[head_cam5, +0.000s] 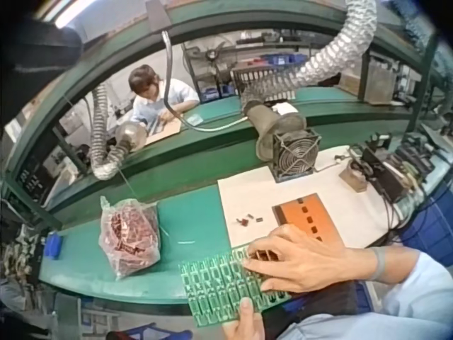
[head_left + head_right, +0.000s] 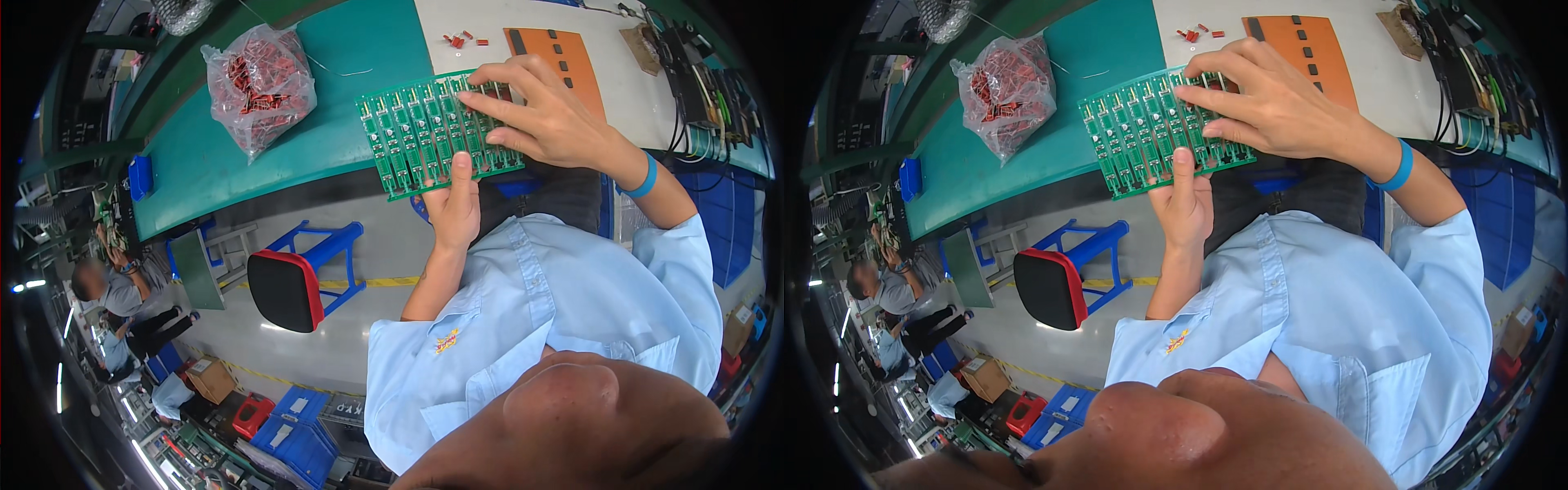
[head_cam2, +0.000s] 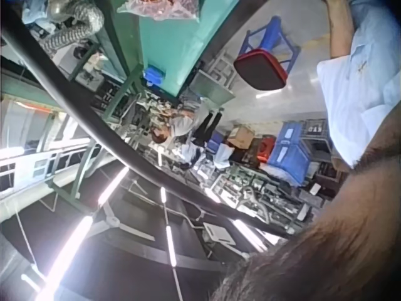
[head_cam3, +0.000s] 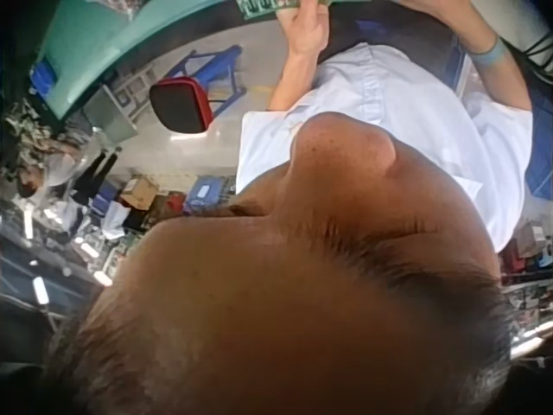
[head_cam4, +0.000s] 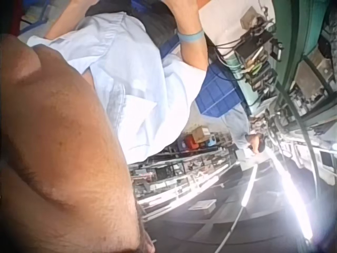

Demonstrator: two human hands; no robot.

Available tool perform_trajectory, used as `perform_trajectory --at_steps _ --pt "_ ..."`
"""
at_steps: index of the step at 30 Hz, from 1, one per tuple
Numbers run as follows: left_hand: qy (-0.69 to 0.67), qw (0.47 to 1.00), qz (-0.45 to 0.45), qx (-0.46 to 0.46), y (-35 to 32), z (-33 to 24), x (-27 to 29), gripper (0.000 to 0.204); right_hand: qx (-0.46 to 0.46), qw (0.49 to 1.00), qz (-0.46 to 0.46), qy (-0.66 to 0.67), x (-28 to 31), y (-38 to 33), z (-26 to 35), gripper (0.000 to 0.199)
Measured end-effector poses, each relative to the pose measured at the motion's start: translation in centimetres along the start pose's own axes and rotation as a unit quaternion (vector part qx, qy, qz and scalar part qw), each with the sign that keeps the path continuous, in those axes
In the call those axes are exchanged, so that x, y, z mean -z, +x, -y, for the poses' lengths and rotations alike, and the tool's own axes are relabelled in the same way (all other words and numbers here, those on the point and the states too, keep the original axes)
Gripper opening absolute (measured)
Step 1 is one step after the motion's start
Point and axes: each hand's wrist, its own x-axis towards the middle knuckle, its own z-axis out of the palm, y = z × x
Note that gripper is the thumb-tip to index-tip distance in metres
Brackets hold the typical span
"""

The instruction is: Assemble electronic components and metal shields onto printed circuit boards at a manual assembly station.

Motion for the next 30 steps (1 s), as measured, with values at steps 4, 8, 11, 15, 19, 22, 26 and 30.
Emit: perform_trajectory --at_steps 4,8,11,15,19,22,26,30 --pt "0.0 1.0 0.003 -0.001 0.0 0.0 0.3 0.048 0.028 0.996 0.008 -0.088 -0.7 -0.4 -0.4 0.046" --pt "0.021 1.0 -0.007 -0.004 0.0 0.6 0.3 0.048 0.032 0.993 0.032 -0.105 -0.8 -0.5 -0.3 0.049" --pt "0.02 1.0 -0.013 -0.001 0.4 0.1 0.5 0.048 0.029 0.992 0.044 -0.111 -1.3 -0.1 -0.5 0.051" --pt "-0.016 1.0 -0.019 0.014 0.9 -0.1 0.5 0.047 0.021 0.994 0.054 -0.097 -1.1 0.6 -0.8 0.051" --pt "-0.025 1.0 -0.001 -0.008 0.9 -0.5 2.2 0.048 -0.071 0.99 -0.1 -0.07 0.5 2.3 -4.9 0.036" --pt "-0.017 1.0 -0.01 -0.011 1.1 -0.7 1.9 0.048 -0.136 0.988 -0.065 -0.035 -0.2 2.3 -9.4 0.026" --pt "-0.009 1.0 -0.022 -0.019 1.0 -0.9 1.8 0.047 -0.188 0.982 0.001 0.008 -1.3 2.6 -11.6 0.018" --pt "-0.013 1.0 -0.012 -0.018 1.0 -0.8 1.9 0.047 -0.166 0.981 0.094 0.013 -1.8 3.1 -11.8 0.02"
